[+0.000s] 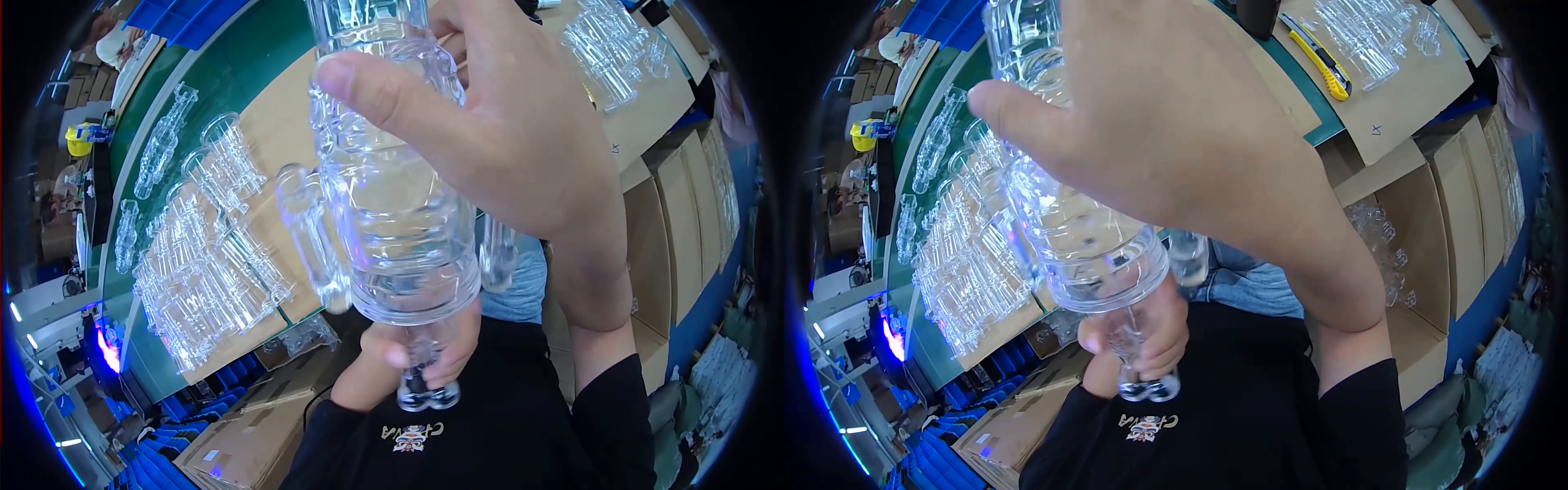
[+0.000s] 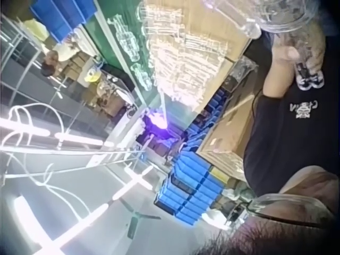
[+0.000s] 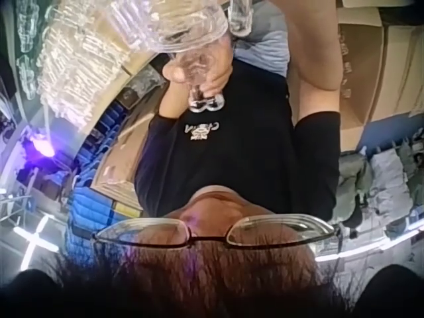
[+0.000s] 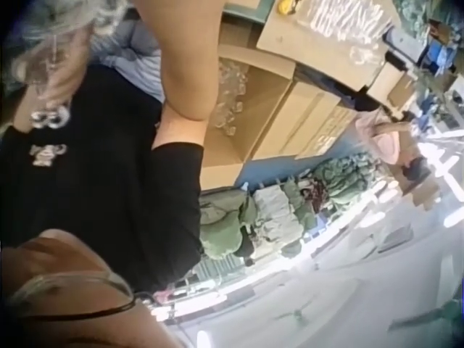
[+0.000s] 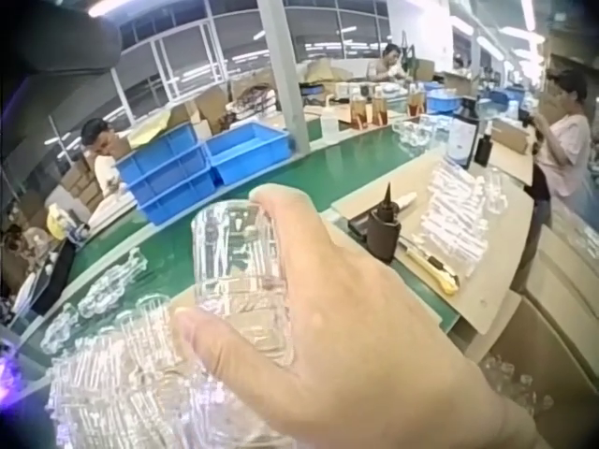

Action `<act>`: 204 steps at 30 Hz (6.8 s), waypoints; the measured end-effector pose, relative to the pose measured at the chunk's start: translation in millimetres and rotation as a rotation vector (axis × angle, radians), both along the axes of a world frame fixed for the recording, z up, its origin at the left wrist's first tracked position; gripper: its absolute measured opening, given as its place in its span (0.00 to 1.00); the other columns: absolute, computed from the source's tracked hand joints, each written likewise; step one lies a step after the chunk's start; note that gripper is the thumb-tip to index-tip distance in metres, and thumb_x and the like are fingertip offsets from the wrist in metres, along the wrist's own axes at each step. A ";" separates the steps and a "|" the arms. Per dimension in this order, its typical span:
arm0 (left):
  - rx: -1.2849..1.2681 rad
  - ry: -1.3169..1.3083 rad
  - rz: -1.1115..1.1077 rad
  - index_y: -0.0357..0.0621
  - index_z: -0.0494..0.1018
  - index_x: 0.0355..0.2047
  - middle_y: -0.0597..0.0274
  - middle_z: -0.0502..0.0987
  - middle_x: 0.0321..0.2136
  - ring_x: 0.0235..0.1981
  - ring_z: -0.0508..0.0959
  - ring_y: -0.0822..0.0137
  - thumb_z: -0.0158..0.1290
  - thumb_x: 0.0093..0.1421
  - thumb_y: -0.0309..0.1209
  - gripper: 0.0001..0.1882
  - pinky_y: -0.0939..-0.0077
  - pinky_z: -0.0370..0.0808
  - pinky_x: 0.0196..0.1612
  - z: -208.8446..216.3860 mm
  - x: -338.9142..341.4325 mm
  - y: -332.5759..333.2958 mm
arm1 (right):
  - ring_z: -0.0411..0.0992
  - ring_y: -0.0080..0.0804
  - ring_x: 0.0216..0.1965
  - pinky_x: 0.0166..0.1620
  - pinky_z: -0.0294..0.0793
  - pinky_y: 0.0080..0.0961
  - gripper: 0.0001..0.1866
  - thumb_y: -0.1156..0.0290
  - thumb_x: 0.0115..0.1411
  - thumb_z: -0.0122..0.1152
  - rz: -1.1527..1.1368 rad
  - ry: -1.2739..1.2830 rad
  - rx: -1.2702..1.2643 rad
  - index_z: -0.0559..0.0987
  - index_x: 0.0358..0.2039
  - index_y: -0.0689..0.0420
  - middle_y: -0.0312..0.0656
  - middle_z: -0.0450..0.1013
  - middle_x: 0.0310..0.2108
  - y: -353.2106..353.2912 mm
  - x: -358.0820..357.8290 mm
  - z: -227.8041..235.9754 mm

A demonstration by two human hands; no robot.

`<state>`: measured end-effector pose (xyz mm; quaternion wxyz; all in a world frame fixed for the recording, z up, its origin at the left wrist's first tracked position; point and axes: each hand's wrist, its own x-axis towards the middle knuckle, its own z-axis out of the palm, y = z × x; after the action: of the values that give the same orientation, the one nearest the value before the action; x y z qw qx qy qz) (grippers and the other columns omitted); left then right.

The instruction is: Apply adhesive from a squeeze bottle to a lid and assemble it onto a plastic mug on a factory line.

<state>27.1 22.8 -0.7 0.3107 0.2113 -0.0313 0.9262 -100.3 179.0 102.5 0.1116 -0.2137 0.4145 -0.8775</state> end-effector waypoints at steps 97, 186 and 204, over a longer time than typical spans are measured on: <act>-1.114 0.050 0.768 0.37 0.59 0.59 0.46 0.72 0.42 0.38 0.77 0.53 0.57 0.54 0.35 0.34 0.62 0.75 0.44 -28.3 -51.7 -85.2 | 0.72 0.35 0.36 0.41 0.72 0.26 0.08 0.75 0.57 0.58 -0.067 0.910 0.882 0.76 0.38 0.56 0.42 0.72 0.37 -56.8 -22.2 -24.9; -1.268 0.875 0.833 0.39 0.76 0.36 0.58 0.75 0.31 0.30 0.73 0.61 0.54 0.48 0.29 0.14 0.70 0.70 0.36 27.3 -29.2 -26.3 | 0.65 0.20 0.13 0.12 0.59 0.14 0.32 0.49 0.65 0.46 -0.810 0.053 0.055 0.61 0.58 0.64 0.46 0.71 0.38 -26.6 63.7 -33.9; -1.268 0.834 0.840 0.38 0.76 0.34 0.58 0.75 0.31 0.30 0.73 0.62 0.55 0.45 0.29 0.14 0.71 0.70 0.34 28.2 -27.3 -26.2 | 0.71 0.25 0.17 0.13 0.63 0.18 0.33 0.48 0.65 0.46 -0.858 0.046 -0.037 0.59 0.58 0.63 0.47 0.71 0.42 -29.2 63.8 -32.2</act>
<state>-0.3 -3.5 27.5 -0.0118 0.3147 0.6881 0.6537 -36.5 149.9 70.3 -0.2767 -0.0432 0.4524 -0.8467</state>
